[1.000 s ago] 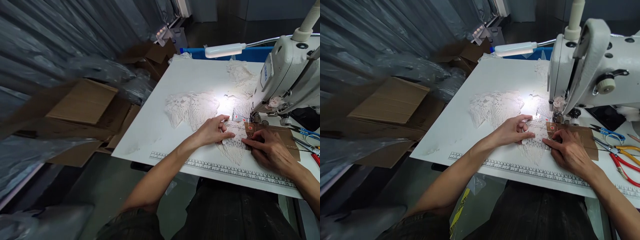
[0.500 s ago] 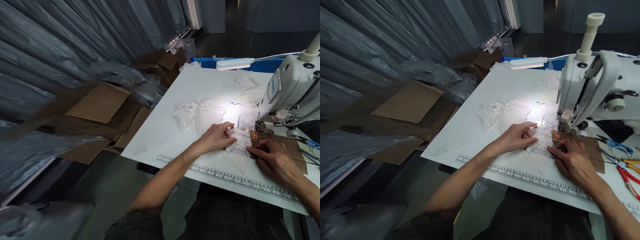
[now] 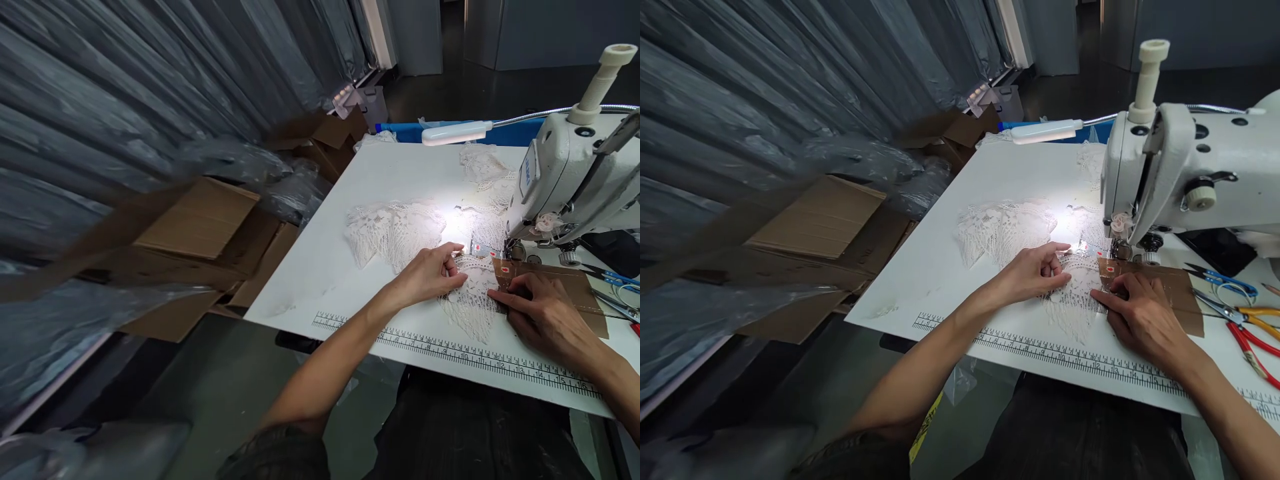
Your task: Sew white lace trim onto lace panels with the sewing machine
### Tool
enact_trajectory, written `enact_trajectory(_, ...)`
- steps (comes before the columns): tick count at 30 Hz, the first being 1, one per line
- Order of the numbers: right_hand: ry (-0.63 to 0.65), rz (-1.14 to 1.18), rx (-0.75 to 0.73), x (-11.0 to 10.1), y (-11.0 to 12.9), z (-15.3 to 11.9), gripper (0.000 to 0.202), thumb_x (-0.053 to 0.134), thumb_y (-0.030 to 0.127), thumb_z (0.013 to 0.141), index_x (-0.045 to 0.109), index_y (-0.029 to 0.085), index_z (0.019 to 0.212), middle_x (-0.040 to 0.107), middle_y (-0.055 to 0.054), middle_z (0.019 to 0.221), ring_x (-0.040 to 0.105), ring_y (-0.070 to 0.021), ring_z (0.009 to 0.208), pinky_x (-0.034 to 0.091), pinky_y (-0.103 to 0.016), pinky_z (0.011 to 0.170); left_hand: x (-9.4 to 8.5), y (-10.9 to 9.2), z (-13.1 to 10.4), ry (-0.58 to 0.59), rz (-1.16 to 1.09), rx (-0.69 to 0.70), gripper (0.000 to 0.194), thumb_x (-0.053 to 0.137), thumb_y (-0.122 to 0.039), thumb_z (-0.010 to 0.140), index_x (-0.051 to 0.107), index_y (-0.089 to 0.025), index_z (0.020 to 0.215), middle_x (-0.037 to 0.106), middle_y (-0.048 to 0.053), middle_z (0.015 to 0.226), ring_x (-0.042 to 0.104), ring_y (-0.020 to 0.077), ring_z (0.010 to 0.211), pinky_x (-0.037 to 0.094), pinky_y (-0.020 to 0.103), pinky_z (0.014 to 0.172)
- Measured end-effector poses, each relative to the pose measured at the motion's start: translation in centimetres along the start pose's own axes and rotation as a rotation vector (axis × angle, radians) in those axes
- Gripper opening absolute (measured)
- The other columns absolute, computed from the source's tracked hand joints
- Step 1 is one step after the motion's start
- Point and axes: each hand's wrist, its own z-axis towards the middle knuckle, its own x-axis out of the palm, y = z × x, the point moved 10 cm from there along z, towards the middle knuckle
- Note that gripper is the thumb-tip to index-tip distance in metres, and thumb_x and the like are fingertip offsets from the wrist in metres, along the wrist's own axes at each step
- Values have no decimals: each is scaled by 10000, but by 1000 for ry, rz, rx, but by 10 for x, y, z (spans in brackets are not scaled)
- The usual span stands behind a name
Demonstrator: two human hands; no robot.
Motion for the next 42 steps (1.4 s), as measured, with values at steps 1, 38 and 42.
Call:
enact_trajectory(1, 4, 0, 0, 0, 0, 0, 389, 445, 204, 963, 697, 303, 1243, 617, -98, 1021, 603, -233, 892, 433, -388, 732, -3, -4, 0, -49, 60, 43, 504, 636, -271, 868, 566, -154, 1353, 668, -2, 809, 576, 106, 654, 433, 231, 580)
enact_trajectory(38, -54, -38, 90, -4, -21, 6, 362, 473, 211, 970, 659, 265, 1276, 630, -119, 1100, 535, -286, 953, 473, -455, 811, 45, -63, 24, -31, 790, 700, 411, 364, -302, 1023, 584, -126, 1322, 535, 142, 1468, 548, 294, 1142, 347, 466, 1015)
enact_trajectory(42, -58, -44, 97, -5, -22, 7, 354, 464, 215, 974, 666, 255, 1262, 639, -118, 1093, 533, -288, 956, 473, -463, 834, 46, -61, 26, -39, 766, 698, 428, 353, -304, 1030, 580, -106, 1333, 536, 160, 1464, 546, 304, 1177, 346, 479, 1039)
